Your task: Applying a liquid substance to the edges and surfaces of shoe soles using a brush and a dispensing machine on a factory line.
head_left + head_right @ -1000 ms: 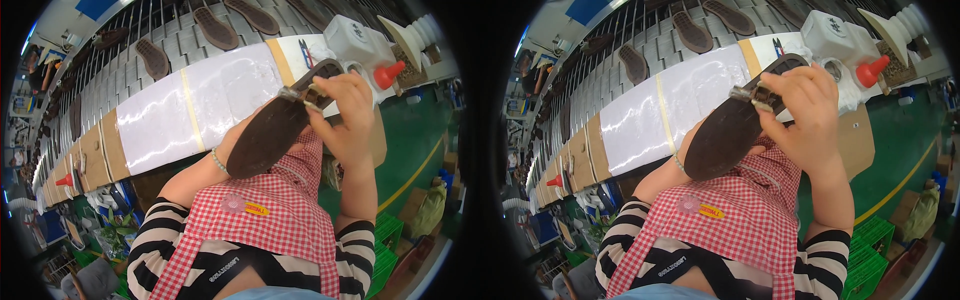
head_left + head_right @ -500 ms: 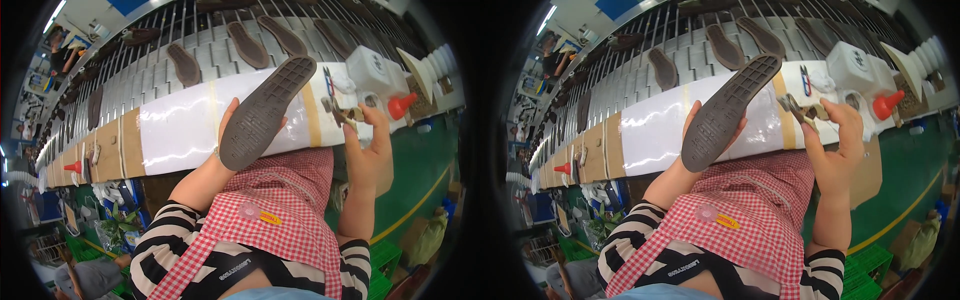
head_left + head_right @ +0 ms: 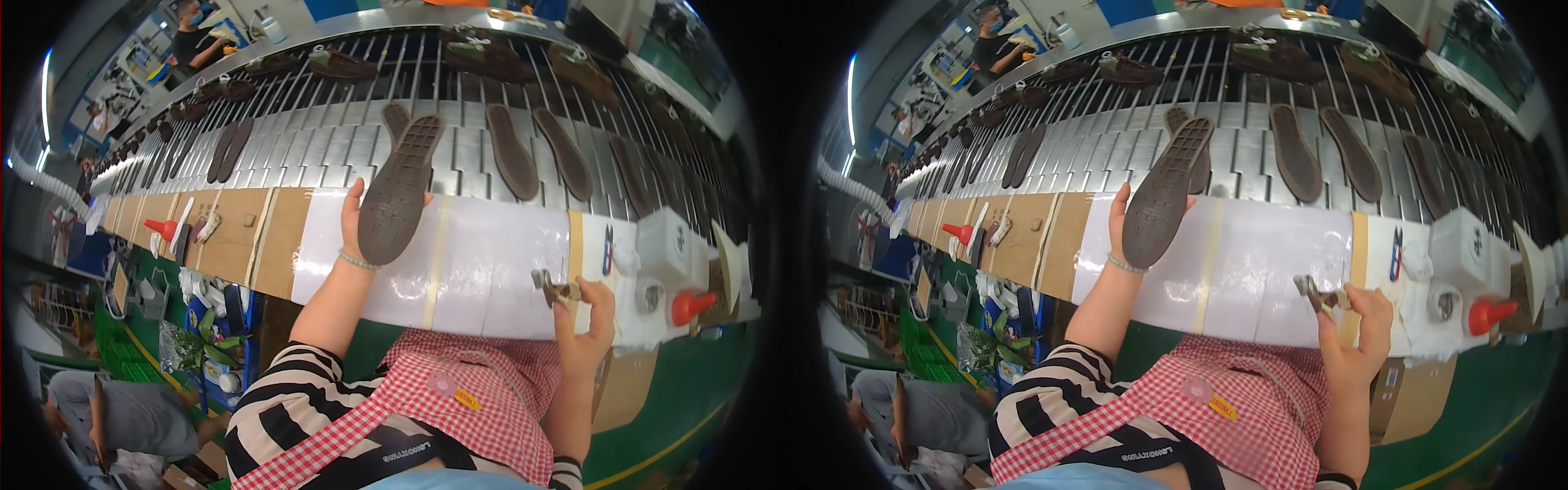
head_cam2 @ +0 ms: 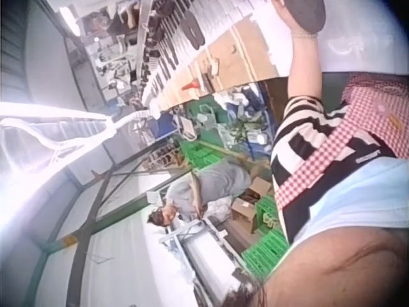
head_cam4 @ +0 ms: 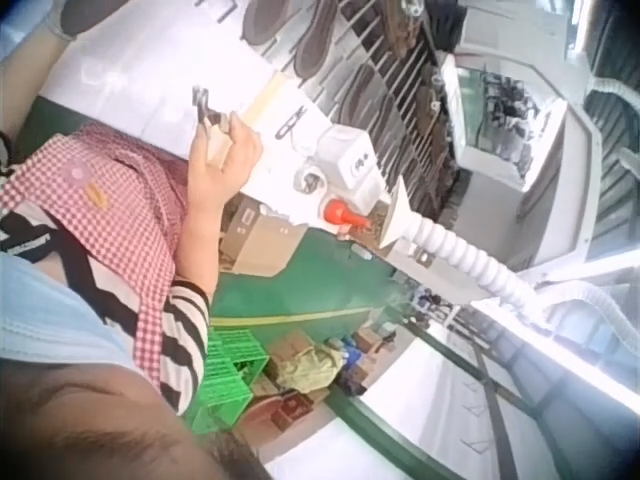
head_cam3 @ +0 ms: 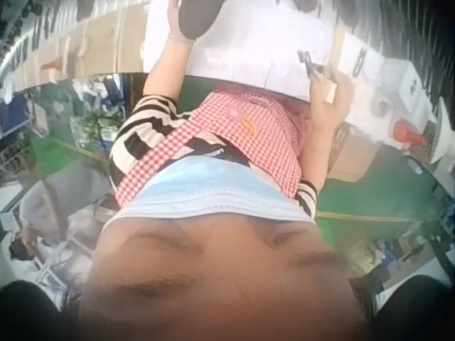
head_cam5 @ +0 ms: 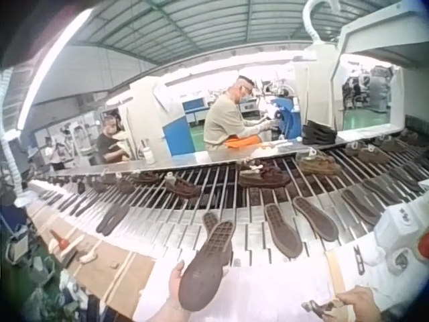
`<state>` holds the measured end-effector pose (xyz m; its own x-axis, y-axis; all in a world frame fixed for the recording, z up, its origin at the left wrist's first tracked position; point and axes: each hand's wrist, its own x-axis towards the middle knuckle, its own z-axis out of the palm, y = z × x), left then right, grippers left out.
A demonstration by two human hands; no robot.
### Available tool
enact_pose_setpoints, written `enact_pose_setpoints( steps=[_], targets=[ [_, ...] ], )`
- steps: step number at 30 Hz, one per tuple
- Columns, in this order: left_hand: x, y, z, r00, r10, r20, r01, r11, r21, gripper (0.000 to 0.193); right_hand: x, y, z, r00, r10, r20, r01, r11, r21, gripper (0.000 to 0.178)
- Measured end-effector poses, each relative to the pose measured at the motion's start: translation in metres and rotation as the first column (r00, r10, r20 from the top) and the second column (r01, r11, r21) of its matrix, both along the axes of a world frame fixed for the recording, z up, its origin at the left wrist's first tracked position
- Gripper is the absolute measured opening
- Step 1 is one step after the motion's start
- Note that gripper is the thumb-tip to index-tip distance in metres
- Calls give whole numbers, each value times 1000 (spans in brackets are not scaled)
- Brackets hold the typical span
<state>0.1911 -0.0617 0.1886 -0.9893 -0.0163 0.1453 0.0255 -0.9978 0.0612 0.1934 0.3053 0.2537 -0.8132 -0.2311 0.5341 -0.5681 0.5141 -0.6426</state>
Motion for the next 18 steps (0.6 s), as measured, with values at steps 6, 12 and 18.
enact_pose_setpoints(
  steps=[6,12,18],
  targets=[
    [-35,-95,-25,940,243,240,-175,946,-271,61,3,3,5,996,28,90,-30,999,13,46],
    [-89,-197,-63,872,375,315,-271,905,-328,53,-15,-8,-12,992,63,108,-69,996,52,44],
    [-84,-300,-106,186,973,-134,8,-138,-990,43,-37,-37,-16,981,87,171,-103,991,86,44]
  ],
)
